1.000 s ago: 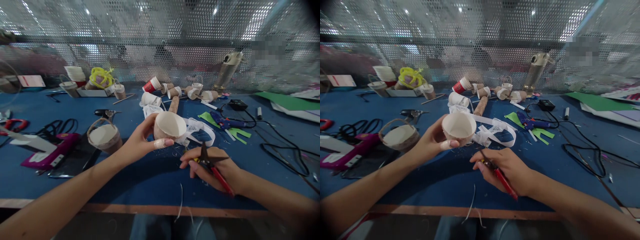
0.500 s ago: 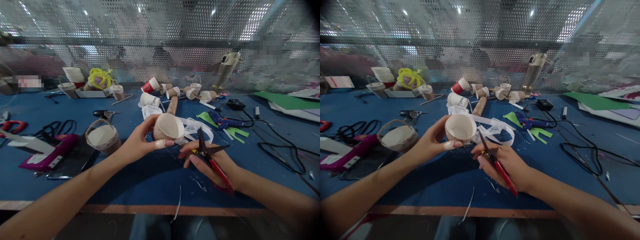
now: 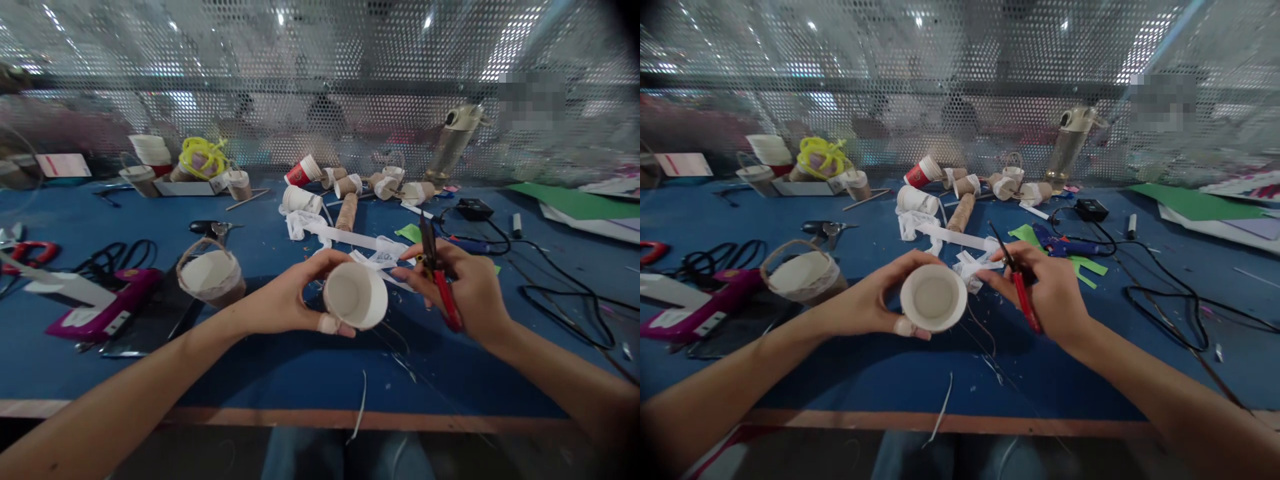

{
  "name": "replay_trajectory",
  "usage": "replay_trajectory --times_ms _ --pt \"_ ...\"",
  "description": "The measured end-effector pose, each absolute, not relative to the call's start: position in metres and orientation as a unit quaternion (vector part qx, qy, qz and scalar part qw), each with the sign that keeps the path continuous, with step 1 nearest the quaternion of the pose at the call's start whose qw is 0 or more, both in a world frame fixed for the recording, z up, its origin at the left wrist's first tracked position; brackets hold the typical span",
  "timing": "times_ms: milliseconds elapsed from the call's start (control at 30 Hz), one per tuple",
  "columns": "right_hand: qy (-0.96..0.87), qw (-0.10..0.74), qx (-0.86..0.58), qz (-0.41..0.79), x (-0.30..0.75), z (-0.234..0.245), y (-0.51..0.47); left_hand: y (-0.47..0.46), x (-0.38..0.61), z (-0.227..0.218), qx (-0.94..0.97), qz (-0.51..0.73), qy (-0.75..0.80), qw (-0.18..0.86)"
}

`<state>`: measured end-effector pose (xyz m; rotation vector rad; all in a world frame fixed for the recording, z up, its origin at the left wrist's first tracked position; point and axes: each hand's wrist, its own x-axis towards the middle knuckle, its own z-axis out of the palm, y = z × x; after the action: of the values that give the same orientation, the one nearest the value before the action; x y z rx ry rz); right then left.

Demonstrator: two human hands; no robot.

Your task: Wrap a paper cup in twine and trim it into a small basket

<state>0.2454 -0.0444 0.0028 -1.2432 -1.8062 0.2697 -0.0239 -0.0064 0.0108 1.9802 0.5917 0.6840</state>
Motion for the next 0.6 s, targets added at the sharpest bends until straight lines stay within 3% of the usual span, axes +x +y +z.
replay_trajectory --times_ms 67,267,600 --pt "-0.730 0.428 -0.528 0.077 0.254 0.006 -0.039 -0.007 -0.026 0.013 0.817 0.253 0.220 0.470" --pt "-0.758 0.226 -0.612 -0.015 0.284 0.005 -0.030 -0.010 -0.026 0.010 0.829 0.132 0.133 0.527" --pt "-0.702 0.084 -0.703 -0.071 0.346 0.009 -0.031 -0.018 -0.021 0.003 0.831 0.119 0.159 0.520"
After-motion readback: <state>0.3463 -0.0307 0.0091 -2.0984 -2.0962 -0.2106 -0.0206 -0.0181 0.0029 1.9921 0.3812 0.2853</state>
